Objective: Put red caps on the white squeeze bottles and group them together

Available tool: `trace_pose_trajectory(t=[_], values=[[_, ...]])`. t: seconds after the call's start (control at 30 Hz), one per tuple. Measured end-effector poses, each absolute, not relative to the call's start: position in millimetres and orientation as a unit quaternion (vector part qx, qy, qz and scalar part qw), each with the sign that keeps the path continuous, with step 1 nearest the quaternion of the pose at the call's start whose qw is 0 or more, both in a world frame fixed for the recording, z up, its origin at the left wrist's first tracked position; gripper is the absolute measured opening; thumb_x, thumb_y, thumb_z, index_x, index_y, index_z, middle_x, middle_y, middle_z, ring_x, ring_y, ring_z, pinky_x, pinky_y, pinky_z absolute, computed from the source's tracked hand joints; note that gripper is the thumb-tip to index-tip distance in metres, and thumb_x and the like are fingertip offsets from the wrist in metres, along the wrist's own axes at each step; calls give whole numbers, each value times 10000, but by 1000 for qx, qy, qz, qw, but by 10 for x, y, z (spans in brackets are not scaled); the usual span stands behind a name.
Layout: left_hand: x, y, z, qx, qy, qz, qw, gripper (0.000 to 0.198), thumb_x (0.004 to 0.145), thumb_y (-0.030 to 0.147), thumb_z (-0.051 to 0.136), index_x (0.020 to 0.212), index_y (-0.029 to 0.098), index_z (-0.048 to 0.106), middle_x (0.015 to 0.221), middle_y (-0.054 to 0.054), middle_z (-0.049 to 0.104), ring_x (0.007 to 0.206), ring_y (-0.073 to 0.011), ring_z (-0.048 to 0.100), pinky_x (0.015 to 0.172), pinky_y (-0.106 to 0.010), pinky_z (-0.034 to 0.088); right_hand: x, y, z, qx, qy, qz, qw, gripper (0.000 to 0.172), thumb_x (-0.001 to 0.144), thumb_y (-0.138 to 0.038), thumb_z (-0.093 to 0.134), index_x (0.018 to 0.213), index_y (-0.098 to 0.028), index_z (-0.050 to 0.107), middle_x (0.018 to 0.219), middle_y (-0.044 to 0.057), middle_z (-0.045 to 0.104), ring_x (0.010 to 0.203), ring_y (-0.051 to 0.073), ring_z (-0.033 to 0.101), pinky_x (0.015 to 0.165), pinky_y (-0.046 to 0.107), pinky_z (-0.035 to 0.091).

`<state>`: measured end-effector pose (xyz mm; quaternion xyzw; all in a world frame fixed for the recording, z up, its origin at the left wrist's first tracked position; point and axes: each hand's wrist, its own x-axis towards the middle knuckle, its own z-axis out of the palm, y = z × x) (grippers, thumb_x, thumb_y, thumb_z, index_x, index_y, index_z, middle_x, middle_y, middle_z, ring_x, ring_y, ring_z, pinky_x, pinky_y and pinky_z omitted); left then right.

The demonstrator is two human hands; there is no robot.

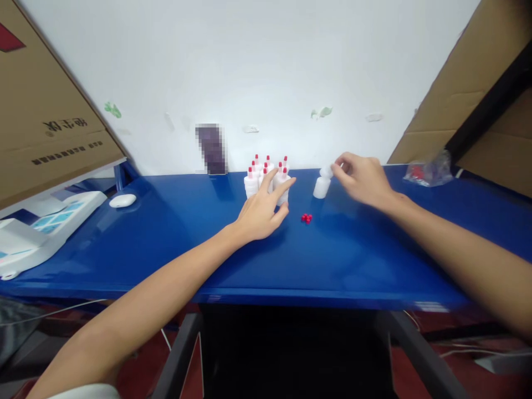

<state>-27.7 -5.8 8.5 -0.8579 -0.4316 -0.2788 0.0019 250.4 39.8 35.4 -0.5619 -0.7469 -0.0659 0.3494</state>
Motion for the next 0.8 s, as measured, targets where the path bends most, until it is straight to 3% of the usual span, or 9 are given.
trace_pose_trajectory(t=[0.17,0.37,0.43,0.6,0.7,0.8], values=[[-282,-53,83,-864,-426,-267,-2,579,974,294,470,1548,311,400,1692,-125,235,690,-92,605,781,-384,603,2510,393,359,-565,-759,-61,318,309,961,-429,491,998,-213,709,830,92,739,709,239,623,617,332,360],[-282,-55,93,-862,-436,-258,-11,578,988,297,452,1560,305,375,1671,-126,274,754,-126,637,834,-425,604,2469,318,433,-571,-782,-50,247,309,920,-345,481,699,-206,646,636,56,647,599,196,542,555,321,301],[-283,-57,94,-862,-434,-261,-15,582,980,295,465,1555,308,375,1656,-124,292,771,-134,643,831,-426,604,2450,304,441,-562,-797,-33,219,304,907,-321,474,696,-204,658,654,52,668,604,195,554,556,322,315],[-287,-61,94,-865,-416,-280,-21,534,981,285,460,1513,299,417,1600,-126,350,825,-154,651,861,-439,597,2476,359,379,-535,-827,1,171,358,918,-339,469,1053,-203,772,842,60,764,765,244,667,661,347,422],[-282,-72,104,-866,-405,-293,-20,476,980,276,455,1456,291,460,1542,-121,401,824,-152,639,826,-421,595,2506,397,331,-527,-837,24,146,465,927,-349,470,1286,-186,717,858,59,777,803,254,693,736,368,470],[-271,-89,126,-862,-402,-310,-19,378,957,262,482,1333,263,522,1425,-107,465,783,-133,610,738,-362,574,2504,400,310,-521,-843,33,130,505,928,-358,478,1357,-181,679,878,56,783,814,257,700,772,385,493]])
